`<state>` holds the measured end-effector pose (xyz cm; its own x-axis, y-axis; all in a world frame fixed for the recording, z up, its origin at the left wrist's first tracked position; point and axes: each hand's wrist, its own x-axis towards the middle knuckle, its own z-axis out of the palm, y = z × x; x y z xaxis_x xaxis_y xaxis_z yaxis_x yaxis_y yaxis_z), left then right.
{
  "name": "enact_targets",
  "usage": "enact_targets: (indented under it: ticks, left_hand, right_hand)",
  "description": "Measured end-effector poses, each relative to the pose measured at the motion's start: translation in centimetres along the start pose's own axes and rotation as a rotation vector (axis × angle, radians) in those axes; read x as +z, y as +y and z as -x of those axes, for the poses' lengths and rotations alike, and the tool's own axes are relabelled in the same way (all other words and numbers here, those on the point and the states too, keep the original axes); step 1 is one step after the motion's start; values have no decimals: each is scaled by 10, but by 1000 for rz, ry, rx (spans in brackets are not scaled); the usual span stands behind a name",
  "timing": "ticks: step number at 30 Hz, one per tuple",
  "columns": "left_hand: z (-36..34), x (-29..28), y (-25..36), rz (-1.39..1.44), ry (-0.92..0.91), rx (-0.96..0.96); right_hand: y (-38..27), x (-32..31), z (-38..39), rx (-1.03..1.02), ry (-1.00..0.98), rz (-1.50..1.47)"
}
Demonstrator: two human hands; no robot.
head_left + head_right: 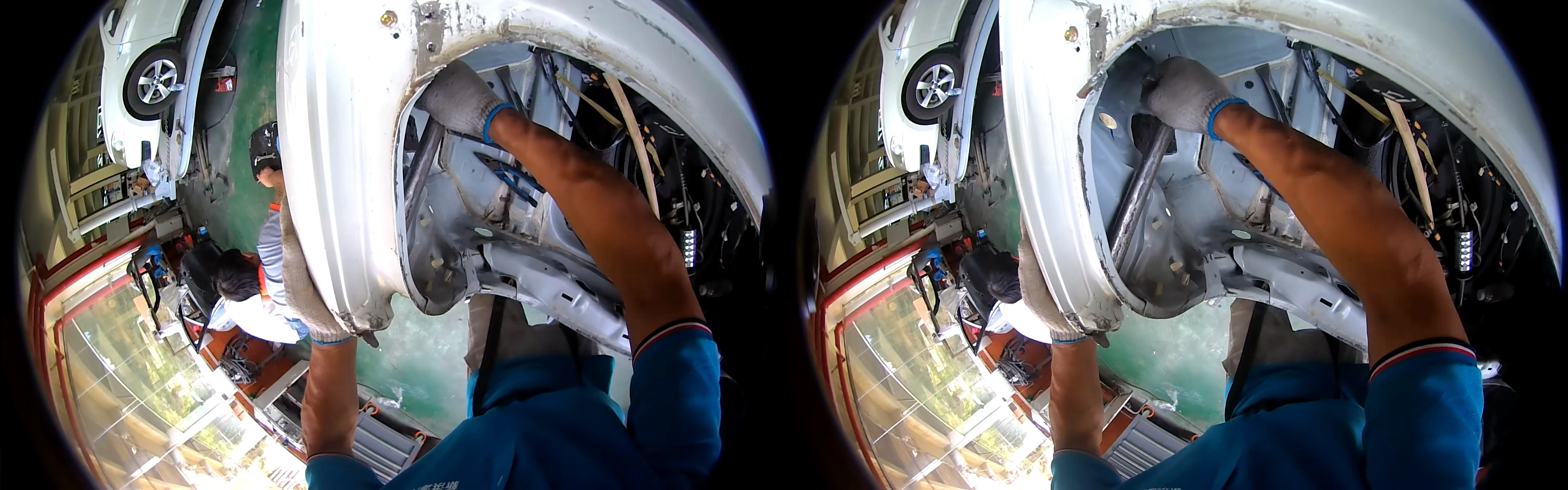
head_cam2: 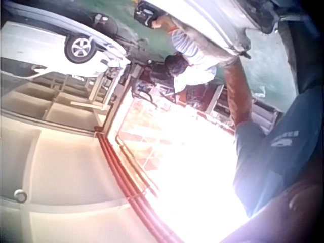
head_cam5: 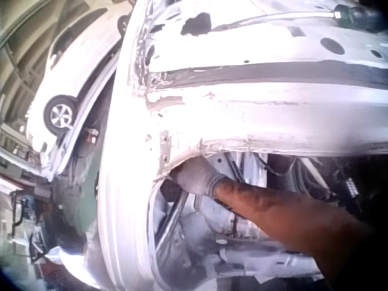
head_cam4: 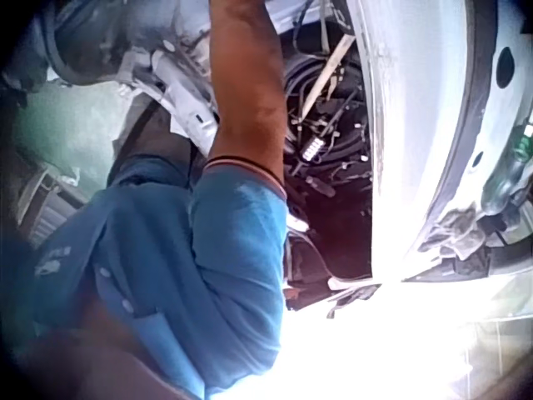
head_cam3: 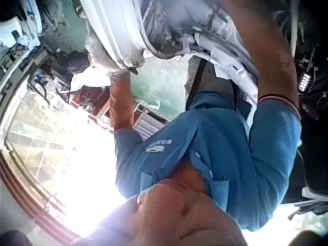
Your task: The person uses a metal bar and a hammer to straighten and shape the inner metal of a white car's trunk lid. They repeatedly insert the bar into the trunk cavity and strike it with the hammer to adjust the panel's curvature.
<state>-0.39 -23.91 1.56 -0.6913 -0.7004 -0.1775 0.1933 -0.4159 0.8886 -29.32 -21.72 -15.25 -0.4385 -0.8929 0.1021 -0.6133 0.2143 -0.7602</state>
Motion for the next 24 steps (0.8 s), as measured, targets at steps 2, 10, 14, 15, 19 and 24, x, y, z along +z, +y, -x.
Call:
enact_targets:
  ticks: [2, 10, 14, 15, 19, 24]
  left_hand:
    - [-5, -1, -7, -63, 15, 31]
    - [5, -4, -9, -1092, 101, 360]
    - [7, -4, -9, -1150, 119, 368]
    - [8, -4, -10, -1154, 124, 365]
    - [9, -8, -7, -1231, 104, 410]
    - [-4, -1, -1, -1304, -11, 481]
  right_hand:
    - [14, 0, 1, -4, -4, -10]
    - [3, -15, 17, 107, 58, -155]
    - [-33, -72, 30, 99, -75, 102]
    - [-37, -81, 36, 115, -96, 143]
    - [-32, -95, 62, 39, 14, 240]
    - [24, -30, 92, -195, -89, 463]
